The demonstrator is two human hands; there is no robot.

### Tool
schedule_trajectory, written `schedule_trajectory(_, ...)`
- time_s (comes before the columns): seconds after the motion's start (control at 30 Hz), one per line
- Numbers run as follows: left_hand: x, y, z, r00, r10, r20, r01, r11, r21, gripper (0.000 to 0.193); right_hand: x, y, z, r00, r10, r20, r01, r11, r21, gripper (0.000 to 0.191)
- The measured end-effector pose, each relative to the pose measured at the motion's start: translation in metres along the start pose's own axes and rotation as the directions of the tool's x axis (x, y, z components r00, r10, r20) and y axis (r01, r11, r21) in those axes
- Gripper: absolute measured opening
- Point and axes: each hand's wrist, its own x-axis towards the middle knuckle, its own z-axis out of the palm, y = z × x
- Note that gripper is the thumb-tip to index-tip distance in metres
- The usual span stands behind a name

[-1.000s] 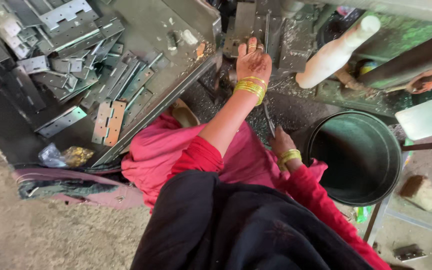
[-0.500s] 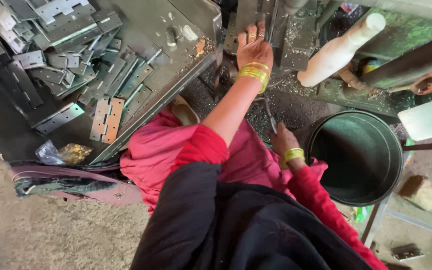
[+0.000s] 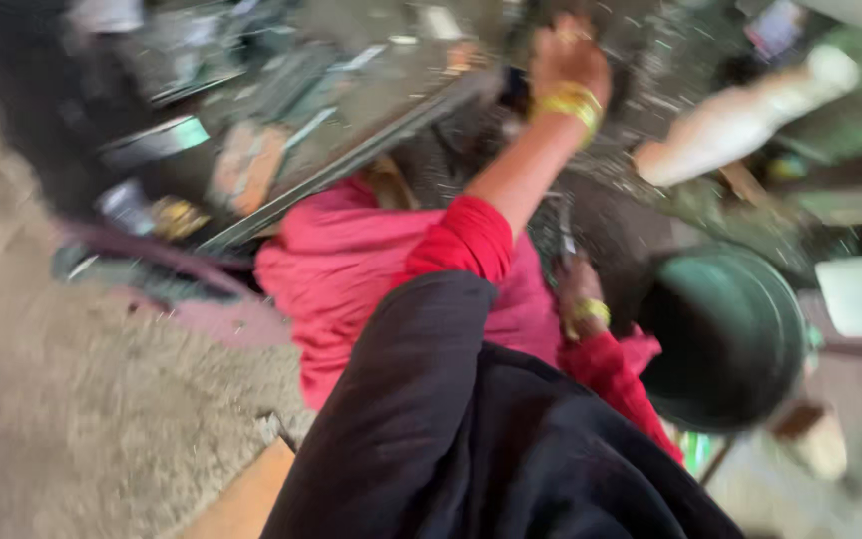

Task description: The person operates a drill press to drill holes in small metal plates. They pick up each plate, position it under the drill, activate the machine, and then place the finished piece aside. The process is repeated for multiple plates.

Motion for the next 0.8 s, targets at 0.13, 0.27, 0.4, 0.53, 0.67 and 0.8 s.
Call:
schedule_trajectory(0.13,-0.074,-0.077,0.000,0.946,0.083,-0.314,-0.234,0.843,-0.484,0.047,-0.009,-0.011,-0.030,0.997,-0.050,-0.057,0.052,0.998,0.044,0.037)
schedule_trajectory(0.27,-0.110,-0.201,0.032,0.993,-0.071,0.099,0.097,0.953,-0.288,0.028,-0.016,-0.053,-0.087,0.813,-0.353,-0.463,0.376,0.926,-0.046,0.038)
schedule_trajectory(0.4,-0.099,-0.320,0.055,0.852,-0.467,-0.237,0.455,0.884,-0.107,0.057,-0.005,-0.088,-0.131,0.743,-0.388,-0.545,0.421,0.904,-0.071,0.022)
schedule_trajectory(0.53,-0.101,-0.375,0.052,0.859,-0.493,0.138,0.512,0.842,-0.173,0.081,0.001,-0.105,-0.145,0.733,-0.398,-0.552,0.424,0.902,-0.087,0.013)
schedule_trajectory(0.67,-0.108,-0.374,0.043,0.864,-0.449,0.229,0.498,0.833,-0.243,0.073,-0.004,-0.109,-0.143,0.756,-0.376,-0.536,0.383,0.918,-0.104,0.012)
schedule_trajectory(0.8,-0.118,-0.380,0.044,0.938,-0.322,0.129,0.347,0.860,-0.374,0.071,-0.005,-0.108,-0.142,0.771,-0.357,-0.527,0.351,0.929,-0.116,0.011)
